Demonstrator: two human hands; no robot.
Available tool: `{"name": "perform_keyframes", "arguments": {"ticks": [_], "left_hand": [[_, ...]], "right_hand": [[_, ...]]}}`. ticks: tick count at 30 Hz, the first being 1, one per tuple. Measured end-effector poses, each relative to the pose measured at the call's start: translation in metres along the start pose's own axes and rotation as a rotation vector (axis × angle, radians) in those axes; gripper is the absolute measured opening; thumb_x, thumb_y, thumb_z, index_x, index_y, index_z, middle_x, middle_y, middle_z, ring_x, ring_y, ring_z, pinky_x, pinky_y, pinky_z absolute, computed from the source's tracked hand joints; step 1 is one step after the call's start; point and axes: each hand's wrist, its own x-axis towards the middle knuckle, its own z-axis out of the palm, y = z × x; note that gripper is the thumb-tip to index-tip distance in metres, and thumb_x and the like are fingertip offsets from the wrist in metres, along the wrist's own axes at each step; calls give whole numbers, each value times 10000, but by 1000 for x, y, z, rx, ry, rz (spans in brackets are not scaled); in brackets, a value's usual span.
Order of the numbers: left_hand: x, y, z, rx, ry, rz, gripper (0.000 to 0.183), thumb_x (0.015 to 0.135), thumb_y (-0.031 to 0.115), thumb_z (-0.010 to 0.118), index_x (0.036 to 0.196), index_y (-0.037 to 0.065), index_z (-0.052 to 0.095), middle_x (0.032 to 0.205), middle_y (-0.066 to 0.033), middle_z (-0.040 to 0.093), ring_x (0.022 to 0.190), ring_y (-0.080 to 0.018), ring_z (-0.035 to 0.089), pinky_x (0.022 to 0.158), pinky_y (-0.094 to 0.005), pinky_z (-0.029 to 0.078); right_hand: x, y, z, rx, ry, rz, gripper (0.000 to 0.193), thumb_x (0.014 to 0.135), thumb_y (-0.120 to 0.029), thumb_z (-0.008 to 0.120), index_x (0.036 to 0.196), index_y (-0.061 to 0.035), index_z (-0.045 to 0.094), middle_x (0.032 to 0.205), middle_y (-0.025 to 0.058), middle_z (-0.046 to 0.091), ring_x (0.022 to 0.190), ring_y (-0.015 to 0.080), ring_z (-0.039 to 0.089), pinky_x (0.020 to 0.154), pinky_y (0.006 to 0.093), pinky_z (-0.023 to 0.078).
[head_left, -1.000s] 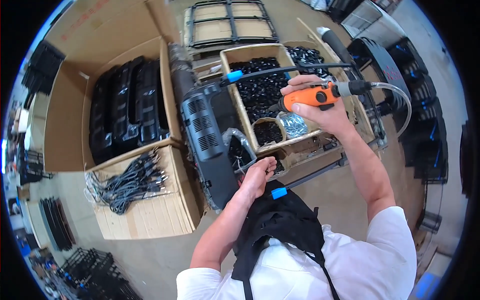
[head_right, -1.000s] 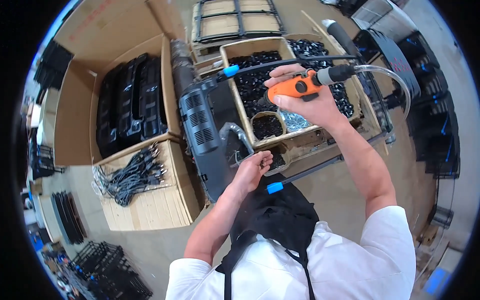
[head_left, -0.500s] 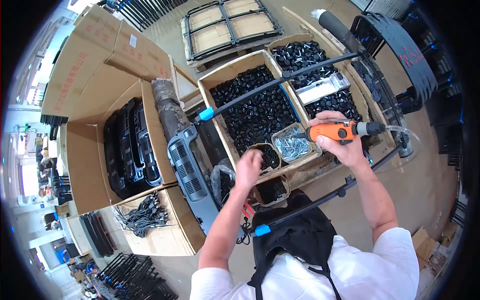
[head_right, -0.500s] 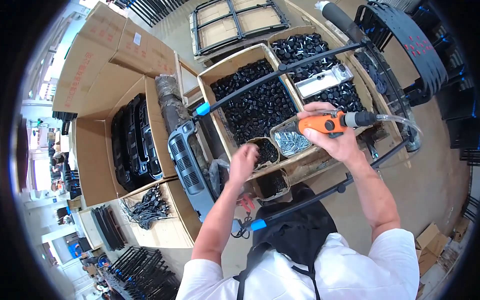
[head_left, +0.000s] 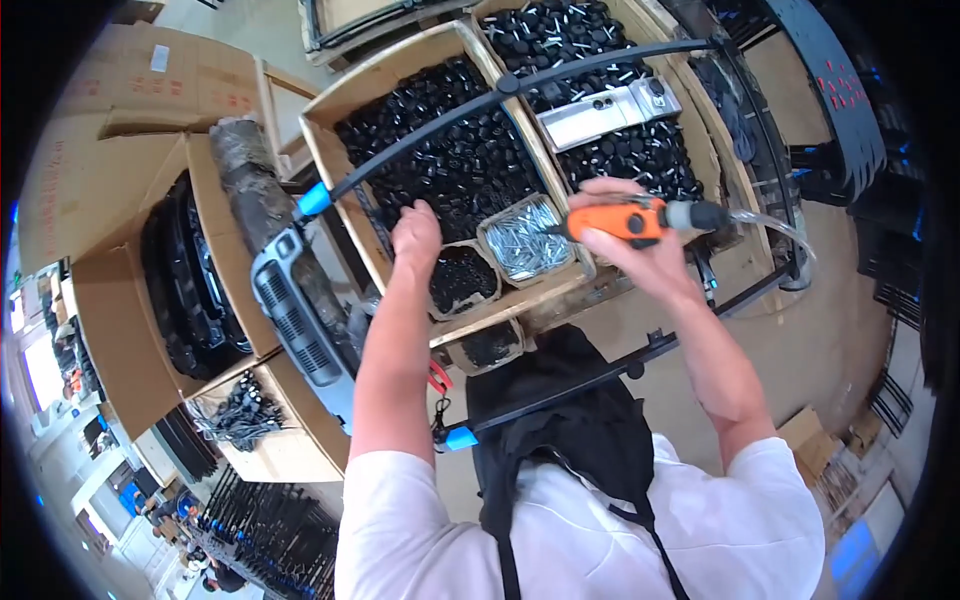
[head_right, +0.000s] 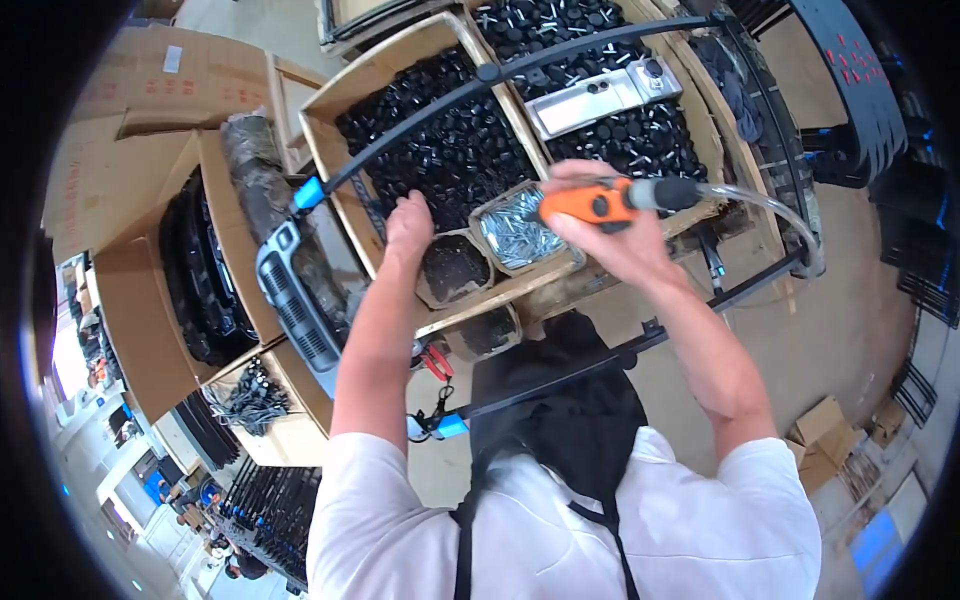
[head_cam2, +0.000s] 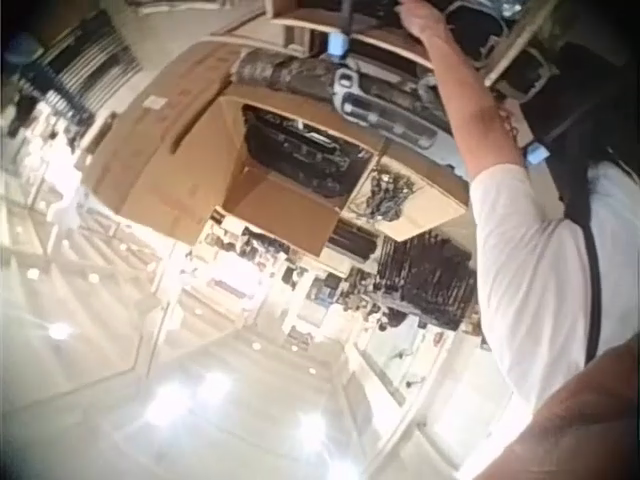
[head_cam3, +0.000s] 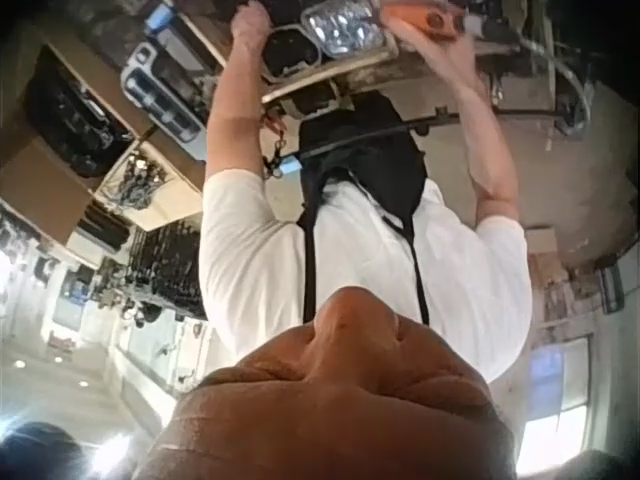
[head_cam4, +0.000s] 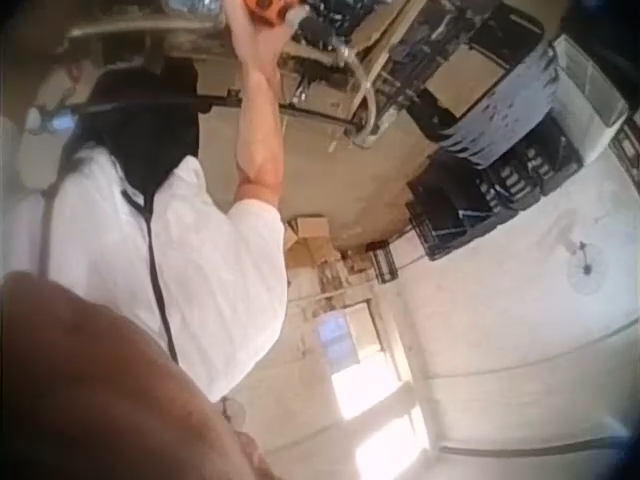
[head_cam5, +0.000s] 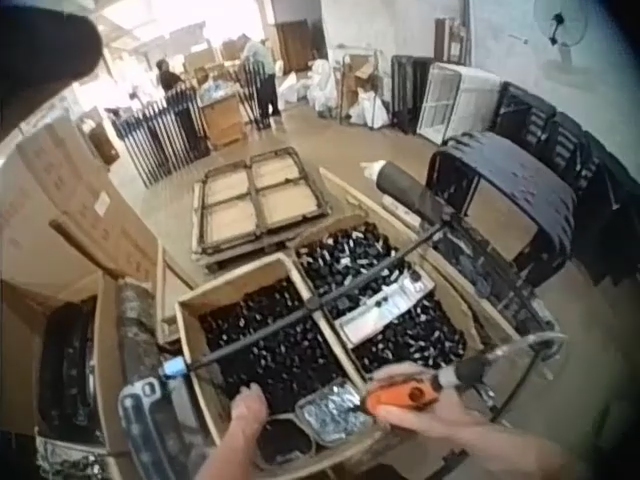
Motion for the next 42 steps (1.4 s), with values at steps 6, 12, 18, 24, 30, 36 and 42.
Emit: {"name": "perform_keyframes", "arguments": {"ticks": [6,12,18,24,30,36,42], "left_hand": [[-30,-28,-7,-226,98,19,289,967,88,642,1233,-10,587,1217,-252,653,1019,-403,740,863,-471,619],[-92,-31,-66,-1872,-335,-110,335,1093,135,584,1397,-3,556,1168,-107,656,923,-183,702,825,-291,609],[-205,-48,-91,-2419,-342,109,372,1118,255,535,1429,52,545,1178,-125,635,965,-238,632,735,-338,542],[-273,-44,-65,-2492,-141,-23,388,1137,327,503,1398,46,564,1134,-105,648,898,-207,655,687,-323,542],[-317,-20,-44,-2356,-57,-344,220,1113,266,594,1269,116,637,946,8,608,791,-111,584,654,-271,459],[-345,-6,-36,-2340,-53,-339,238,1104,228,613,1306,105,630,994,-7,666,806,-100,608,683,-271,480],[-363,-4,-37,-2337,24,-364,259,1110,233,602,1332,102,629,996,-12,676,821,-106,619,695,-272,491]], "right_hand": [[66,43,66,47,-25,-28,555,878,-144,842,1374,-38,616,1253,113,733,1151,182,694,1056,360,543],[130,140,108,85,79,133,576,872,-126,859,1383,-37,608,1221,78,706,1125,175,673,1042,341,530],[152,147,100,-543,-43,173,377,936,-305,714,1191,-30,674,953,136,734,932,261,714,893,422,554],[88,127,82,-1197,-533,21,215,901,-184,655,929,-3,768,890,241,757,906,399,752,845,494,605],[46,162,86,-1338,-554,-158,279,885,-153,706,1123,-11,674,1119,228,697,1042,414,708,918,516,580],[76,209,71,-1299,-721,-322,134,885,-93,650,993,-19,682,936,233,734,959,418,723,898,511,578],[67,168,79,-1245,-574,-165,174,908,-79,571,973,40,680,1029,299,731,997,470,717,884,547,570]]}}
